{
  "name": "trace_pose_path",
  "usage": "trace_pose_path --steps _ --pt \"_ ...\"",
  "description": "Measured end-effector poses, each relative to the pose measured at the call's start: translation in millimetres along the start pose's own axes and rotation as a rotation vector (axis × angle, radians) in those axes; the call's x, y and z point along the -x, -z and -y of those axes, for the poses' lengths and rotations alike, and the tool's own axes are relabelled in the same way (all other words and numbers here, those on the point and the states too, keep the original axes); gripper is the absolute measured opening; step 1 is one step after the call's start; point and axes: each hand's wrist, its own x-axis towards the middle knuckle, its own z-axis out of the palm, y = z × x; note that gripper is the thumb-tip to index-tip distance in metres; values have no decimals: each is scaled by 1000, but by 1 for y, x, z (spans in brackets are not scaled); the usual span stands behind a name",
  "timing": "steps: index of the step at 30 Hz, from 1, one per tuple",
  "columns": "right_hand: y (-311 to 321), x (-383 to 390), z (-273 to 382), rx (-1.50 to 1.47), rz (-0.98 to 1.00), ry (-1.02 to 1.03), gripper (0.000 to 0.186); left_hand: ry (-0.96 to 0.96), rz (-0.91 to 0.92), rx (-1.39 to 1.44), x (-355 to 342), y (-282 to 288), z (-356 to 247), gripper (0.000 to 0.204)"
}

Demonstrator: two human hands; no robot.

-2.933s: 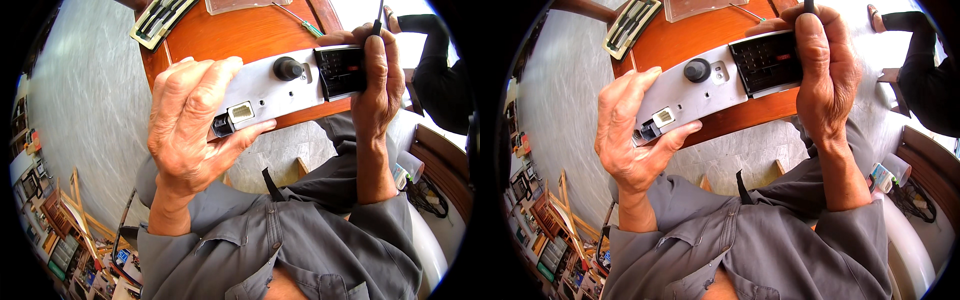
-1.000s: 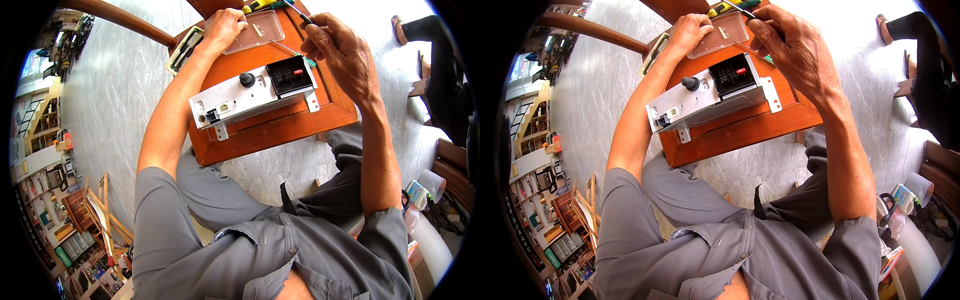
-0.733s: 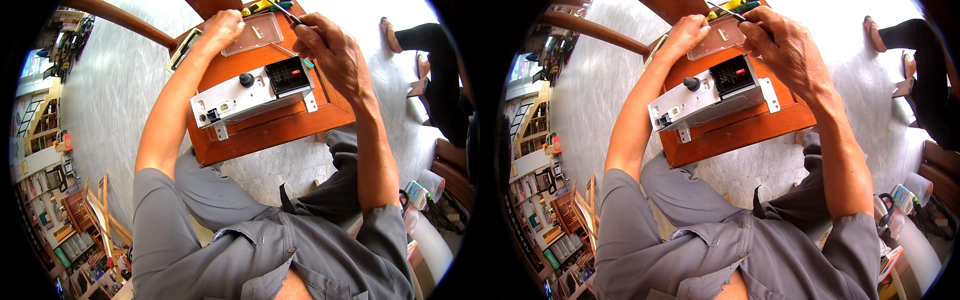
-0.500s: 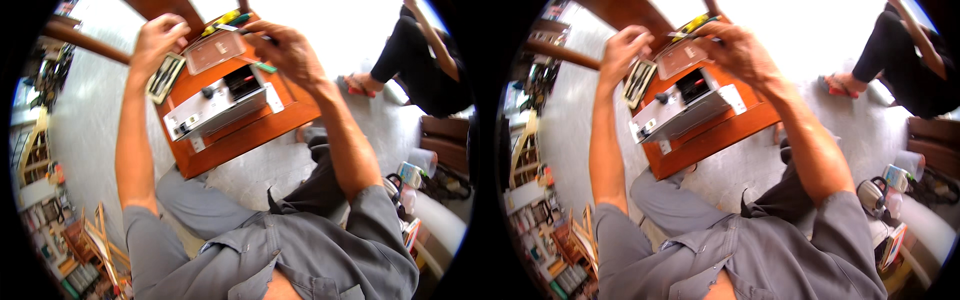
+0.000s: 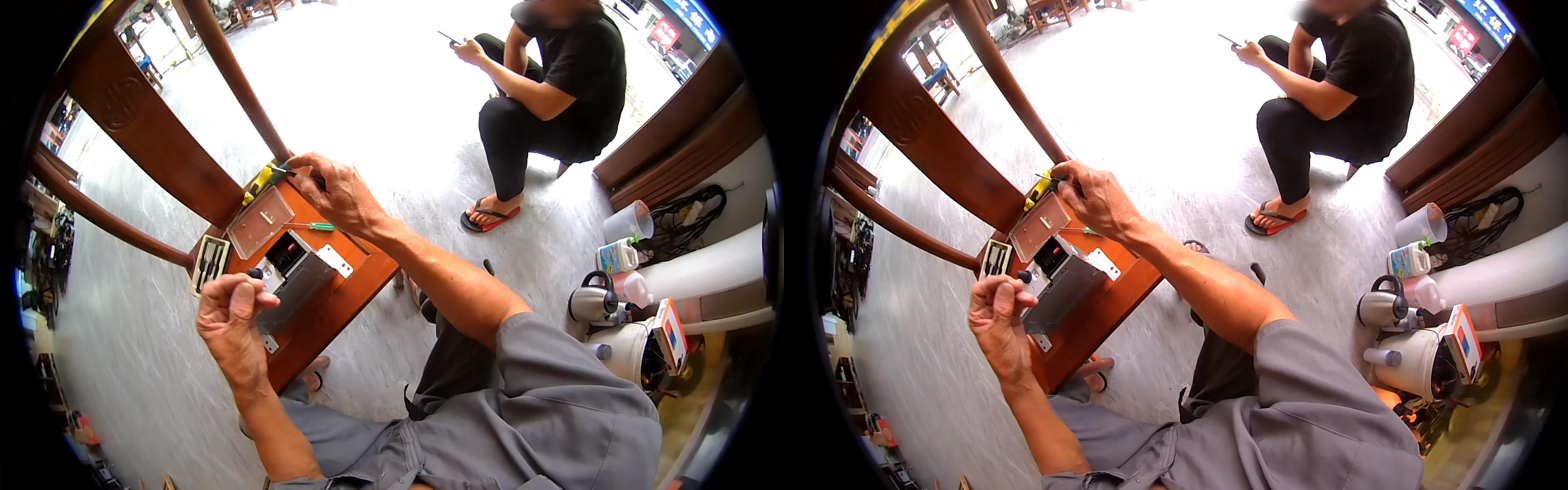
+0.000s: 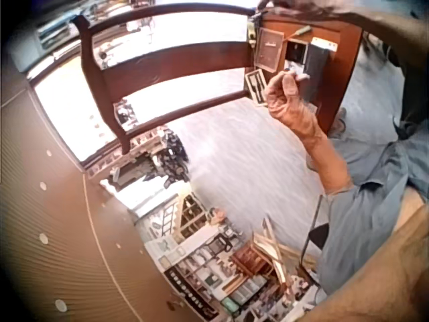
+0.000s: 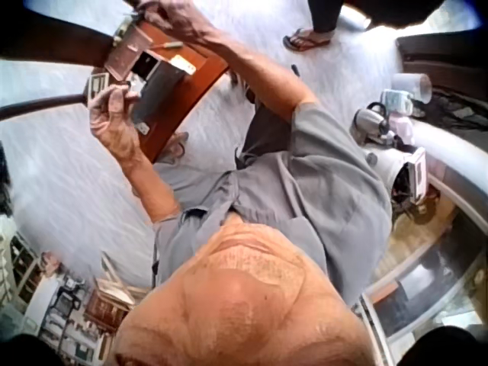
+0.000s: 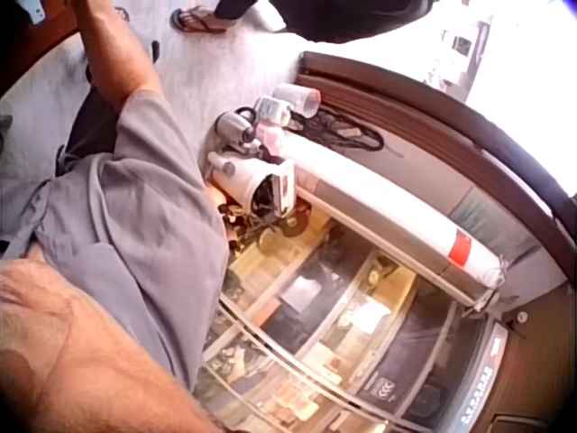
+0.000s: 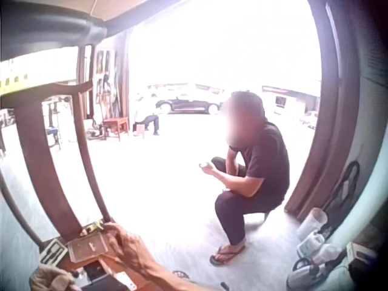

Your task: The person uses a screwdriver to remove screws from the casing of a white electronic device. They then use a small metal tool to adjust internal components and a knob on the device's faceplate. The person continues to manipulate the device and its parts on a wooden table.

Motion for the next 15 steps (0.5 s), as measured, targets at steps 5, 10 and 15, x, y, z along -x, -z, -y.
trace_pose_path --steps 5,10,15 --pt "-11 -1 2 -93 -4 -9 17 94 -96 112 38 -6 0 11" --pt "-13 -5 -3 -397 44 -150 19 163 -186 184 61 -12 6 15" --pt "-5 5 -6 -503 103 -3 27 210 -60 340 74 1 19 24"
